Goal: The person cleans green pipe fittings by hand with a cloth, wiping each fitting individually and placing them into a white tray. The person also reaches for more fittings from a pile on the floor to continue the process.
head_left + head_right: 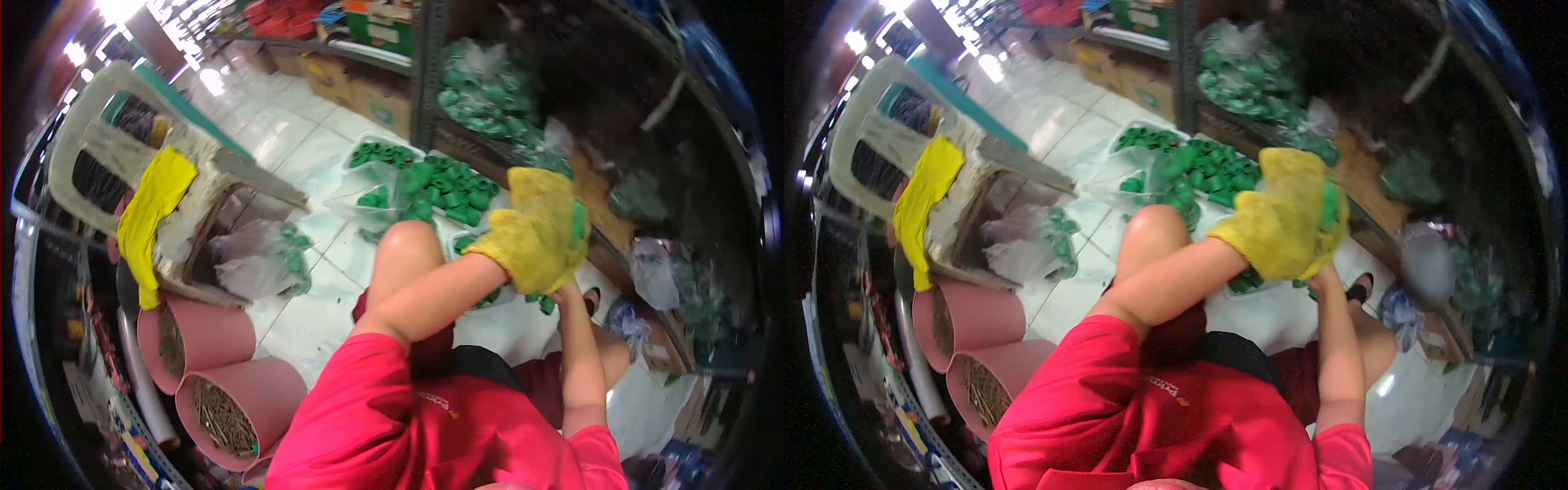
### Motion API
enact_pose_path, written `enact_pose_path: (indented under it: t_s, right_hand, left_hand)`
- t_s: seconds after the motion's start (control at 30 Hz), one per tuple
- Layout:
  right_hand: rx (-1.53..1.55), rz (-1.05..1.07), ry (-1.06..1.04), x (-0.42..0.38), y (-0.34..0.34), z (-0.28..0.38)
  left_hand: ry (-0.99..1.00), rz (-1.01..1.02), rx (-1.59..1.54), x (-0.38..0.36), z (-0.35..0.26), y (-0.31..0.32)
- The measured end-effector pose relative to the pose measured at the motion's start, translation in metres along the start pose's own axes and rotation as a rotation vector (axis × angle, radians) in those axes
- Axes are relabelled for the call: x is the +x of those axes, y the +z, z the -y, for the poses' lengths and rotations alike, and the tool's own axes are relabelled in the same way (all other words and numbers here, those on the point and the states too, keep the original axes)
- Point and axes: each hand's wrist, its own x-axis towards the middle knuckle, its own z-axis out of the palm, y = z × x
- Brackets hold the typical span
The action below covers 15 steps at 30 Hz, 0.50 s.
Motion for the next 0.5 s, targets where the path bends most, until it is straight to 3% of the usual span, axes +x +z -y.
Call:
enact_pose_path:
  t_s: [0.17,0.23,0.37,0.43,0.5]
  right_hand:
    - [0.107,0.035,-0.171,-0.016,0.007,0.003]
    - [0.056,0.144,-0.512,-0.030,0.010,0.006]
    - [0.353,0.055,-0.425,-0.075,0.029,0.024]
    - [0.342,0.045,-0.348,-0.075,0.003,0.022]
    - [0.114,-0.064,-0.241,-0.081,-0.017,0.012]
  left_hand:
    - [0.087,0.028,-0.148,0.003,-0.001,-0.005]
    - [0.085,0.027,-0.167,0.000,-0.002,-0.011]
    - [0.021,0.013,-0.128,-0.016,-0.009,-0.022]
    - [-0.073,0.032,-0.132,-0.035,-0.009,-0.007]
    - [-0.161,0.053,-0.146,-0.057,-0.009,0.019]
